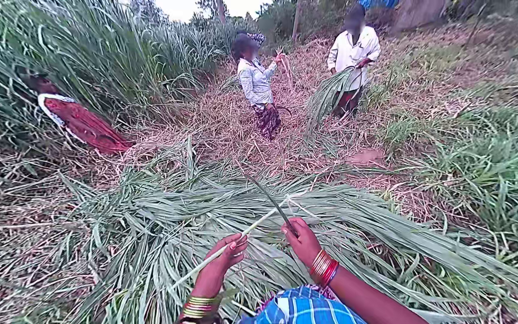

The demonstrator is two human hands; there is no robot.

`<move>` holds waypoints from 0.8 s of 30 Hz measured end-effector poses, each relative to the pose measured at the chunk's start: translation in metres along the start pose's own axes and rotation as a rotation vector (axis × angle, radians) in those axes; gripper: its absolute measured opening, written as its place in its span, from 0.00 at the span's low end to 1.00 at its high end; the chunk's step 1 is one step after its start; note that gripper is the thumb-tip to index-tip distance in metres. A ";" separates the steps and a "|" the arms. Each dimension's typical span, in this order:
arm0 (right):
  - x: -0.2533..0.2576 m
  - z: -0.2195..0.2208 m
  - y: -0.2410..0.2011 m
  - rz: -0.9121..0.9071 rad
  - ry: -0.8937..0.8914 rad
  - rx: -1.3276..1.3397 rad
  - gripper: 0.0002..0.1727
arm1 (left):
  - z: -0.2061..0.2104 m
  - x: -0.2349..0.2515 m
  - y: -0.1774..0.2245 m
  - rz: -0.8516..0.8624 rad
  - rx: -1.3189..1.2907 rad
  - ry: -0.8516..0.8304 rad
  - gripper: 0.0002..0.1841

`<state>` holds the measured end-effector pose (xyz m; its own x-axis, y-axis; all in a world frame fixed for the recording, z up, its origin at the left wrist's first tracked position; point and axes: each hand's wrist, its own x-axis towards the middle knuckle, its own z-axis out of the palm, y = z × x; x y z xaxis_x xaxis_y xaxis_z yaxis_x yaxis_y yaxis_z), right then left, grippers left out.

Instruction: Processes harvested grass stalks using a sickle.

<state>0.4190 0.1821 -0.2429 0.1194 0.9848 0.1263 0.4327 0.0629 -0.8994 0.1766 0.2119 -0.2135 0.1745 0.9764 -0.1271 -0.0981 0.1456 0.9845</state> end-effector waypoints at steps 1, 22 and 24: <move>0.000 0.003 0.001 -0.004 0.026 0.006 0.20 | -0.011 0.000 0.001 0.014 -0.079 0.043 0.13; -0.012 0.117 0.010 0.206 -0.170 -0.147 0.21 | -0.168 -0.058 -0.006 -0.164 -0.151 0.462 0.32; -0.016 0.124 0.002 0.228 -0.201 -0.128 0.23 | -0.168 -0.066 -0.010 -0.208 -0.143 0.387 0.32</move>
<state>0.3073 0.1861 -0.2989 0.0528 0.9843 -0.1684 0.5251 -0.1708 -0.8337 0.0018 0.1723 -0.2357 -0.1713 0.9076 -0.3833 -0.2390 0.3391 0.9099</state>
